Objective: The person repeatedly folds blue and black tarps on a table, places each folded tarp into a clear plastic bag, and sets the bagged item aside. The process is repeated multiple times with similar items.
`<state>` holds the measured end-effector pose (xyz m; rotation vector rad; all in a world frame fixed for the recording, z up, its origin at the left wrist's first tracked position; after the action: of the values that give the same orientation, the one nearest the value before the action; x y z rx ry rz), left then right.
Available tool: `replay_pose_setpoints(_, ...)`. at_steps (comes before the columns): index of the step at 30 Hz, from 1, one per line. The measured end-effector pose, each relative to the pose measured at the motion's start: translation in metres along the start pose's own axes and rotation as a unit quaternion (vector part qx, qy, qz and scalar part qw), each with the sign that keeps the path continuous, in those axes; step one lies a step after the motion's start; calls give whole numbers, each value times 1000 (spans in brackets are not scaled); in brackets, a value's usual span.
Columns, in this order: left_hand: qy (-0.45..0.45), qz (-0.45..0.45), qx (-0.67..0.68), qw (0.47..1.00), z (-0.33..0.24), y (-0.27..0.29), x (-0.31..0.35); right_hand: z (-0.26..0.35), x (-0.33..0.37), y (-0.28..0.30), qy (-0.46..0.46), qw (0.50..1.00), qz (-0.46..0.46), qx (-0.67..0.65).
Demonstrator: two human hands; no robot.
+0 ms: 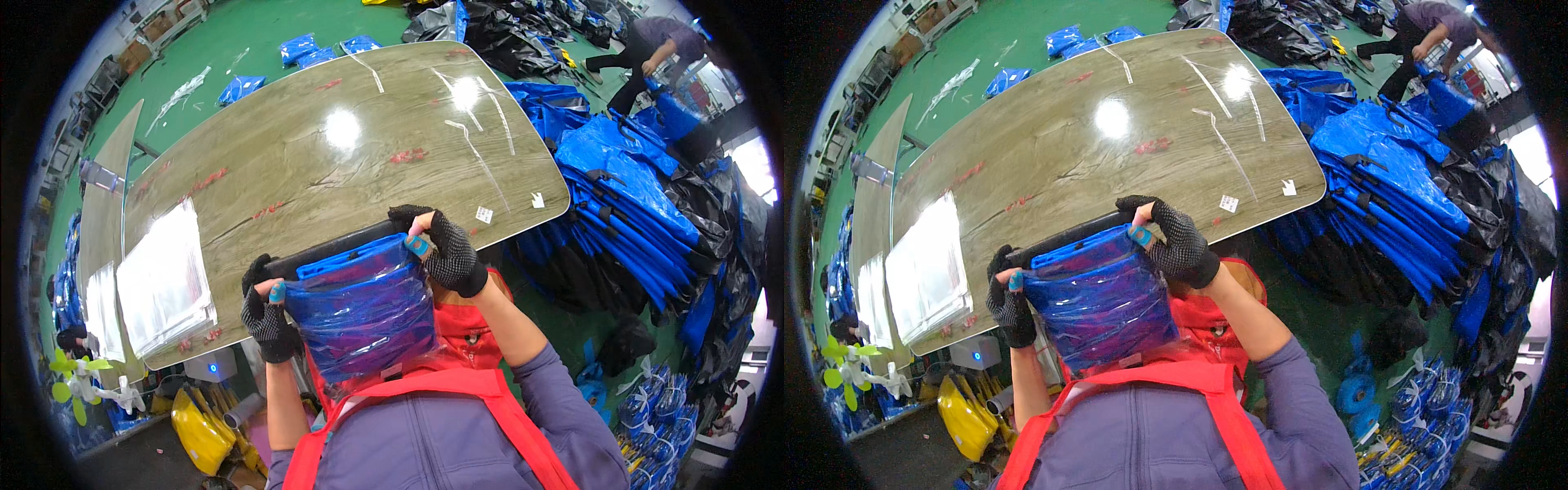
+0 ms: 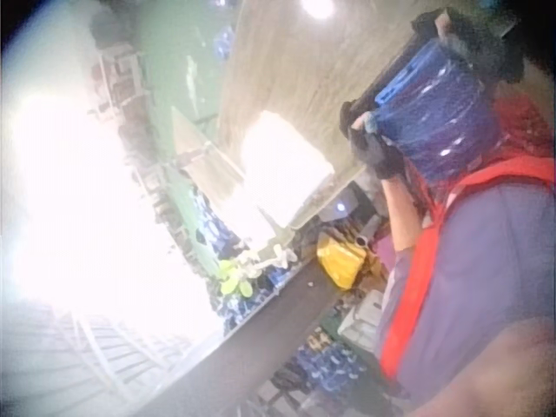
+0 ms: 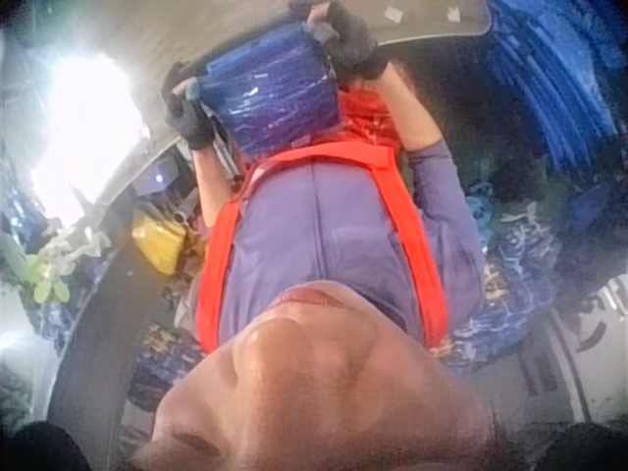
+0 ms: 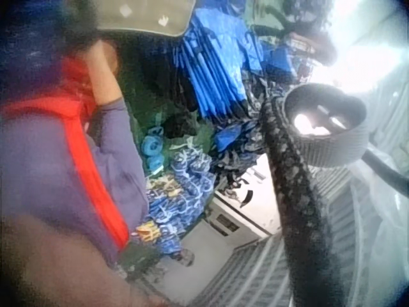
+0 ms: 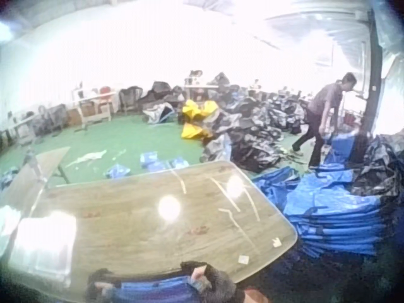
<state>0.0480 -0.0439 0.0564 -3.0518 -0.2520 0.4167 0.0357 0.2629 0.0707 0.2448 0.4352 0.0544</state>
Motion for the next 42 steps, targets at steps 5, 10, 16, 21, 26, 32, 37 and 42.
replay_pose_setpoints(5, -14, 8, -3, 1000, 0, -13, -6, -3, 1, 3, -87, 991, -100, 0)
replay_pose_setpoints(10, 2, -16, 20, 1000, 5, -20, -17, -5, -5, 7, -70, 986, -152, -15)
replay_pose_setpoints(16, 48, 52, 10, 997, -21, -47, -66, -14, -49, 12, -206, 979, 0, 4)
replay_pose_setpoints(21, 93, 201, 28, 975, -59, -79, -74, 31, -58, -11, -27, 937, 306, 169)
replay_pose_setpoints(26, 141, 284, 485, 815, -63, -80, -70, 59, -57, -10, -45, 967, 217, -124)
replay_pose_setpoints(32, 409, 284, 381, 779, 23, -83, -45, 18, -78, -6, -90, 866, 41, -491)
replay_pose_setpoints(37, 240, 157, 357, 889, 13, -56, -42, 23, -65, 0, -117, 898, 54, -421)
replay_pose_setpoints(42, 136, 77, 144, 977, -11, -55, -50, 32, -38, 11, -179, 976, -70, -105)
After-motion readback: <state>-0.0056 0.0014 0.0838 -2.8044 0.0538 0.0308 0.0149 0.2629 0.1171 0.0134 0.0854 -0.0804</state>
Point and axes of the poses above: each hand's wrist, its own x-axis away from the middle knuckle, its own y-axis out of the back of the hand, z = x × y, the point moved 4 cm from there along -x, towards the middle knuckle, and after that the axes turned 7 degrees about x, right-handed, at the moved point
